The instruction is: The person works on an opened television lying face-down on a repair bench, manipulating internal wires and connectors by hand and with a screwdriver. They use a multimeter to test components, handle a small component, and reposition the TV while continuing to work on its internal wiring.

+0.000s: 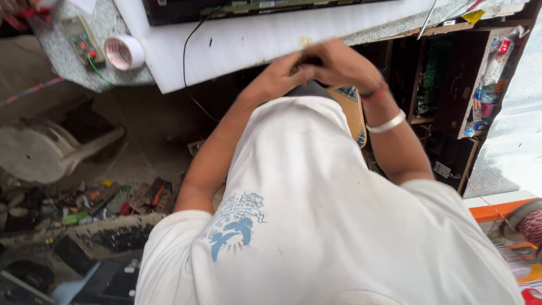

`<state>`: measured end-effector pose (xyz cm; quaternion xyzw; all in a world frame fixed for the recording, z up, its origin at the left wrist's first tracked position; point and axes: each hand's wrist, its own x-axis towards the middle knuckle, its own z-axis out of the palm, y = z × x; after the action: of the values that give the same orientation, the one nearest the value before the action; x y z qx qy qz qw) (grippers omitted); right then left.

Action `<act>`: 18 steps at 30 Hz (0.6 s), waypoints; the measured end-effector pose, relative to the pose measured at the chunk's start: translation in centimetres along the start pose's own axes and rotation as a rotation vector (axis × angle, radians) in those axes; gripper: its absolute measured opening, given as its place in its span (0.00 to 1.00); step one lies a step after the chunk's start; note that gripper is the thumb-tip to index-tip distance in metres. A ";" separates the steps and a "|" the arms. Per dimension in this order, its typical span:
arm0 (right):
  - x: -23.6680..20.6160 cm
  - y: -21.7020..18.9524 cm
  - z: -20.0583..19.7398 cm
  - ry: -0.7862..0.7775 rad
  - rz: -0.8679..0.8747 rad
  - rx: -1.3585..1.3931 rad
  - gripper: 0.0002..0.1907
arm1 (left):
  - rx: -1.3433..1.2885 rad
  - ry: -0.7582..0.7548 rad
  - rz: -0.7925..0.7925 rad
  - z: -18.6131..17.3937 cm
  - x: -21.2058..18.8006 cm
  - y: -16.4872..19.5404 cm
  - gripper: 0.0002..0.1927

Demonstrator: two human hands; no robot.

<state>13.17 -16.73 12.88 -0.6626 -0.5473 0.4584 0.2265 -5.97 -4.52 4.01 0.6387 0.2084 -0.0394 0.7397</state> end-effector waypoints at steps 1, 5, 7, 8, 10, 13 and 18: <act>1.5 -0.2 -0.1 0.043 -0.006 0.053 0.11 | -0.114 0.009 -0.114 0.4 0.9 0.0 0.28; 3.8 0.7 -2.3 0.010 -0.123 0.133 0.08 | -0.447 0.271 -0.264 -2.3 3.0 -2.1 0.33; 3.5 1.6 -2.5 -0.098 -0.047 0.207 0.08 | 0.303 0.547 -0.122 -2.9 4.1 -3.4 0.27; 3.4 2.0 -2.3 -0.146 -0.012 0.241 0.08 | 0.688 0.662 -0.036 -3.1 4.7 -3.8 0.27; 3.1 2.7 -1.2 -0.150 -0.011 0.273 0.08 | 1.188 0.548 0.186 -3.0 6.2 -4.2 0.34; 2.6 3.0 0.8 -0.191 0.014 0.281 0.08 | 1.431 0.402 0.244 -2.1 7.6 -4.3 0.41; 2.1 2.7 1.3 -0.203 0.091 0.273 0.08 | 1.410 0.378 0.073 -1.9 8.5 -5.0 0.43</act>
<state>13.42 -15.86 9.31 -0.6000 -0.4694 0.6029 0.2368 -0.34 -1.79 -3.86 0.9656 0.2360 -0.0285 0.1050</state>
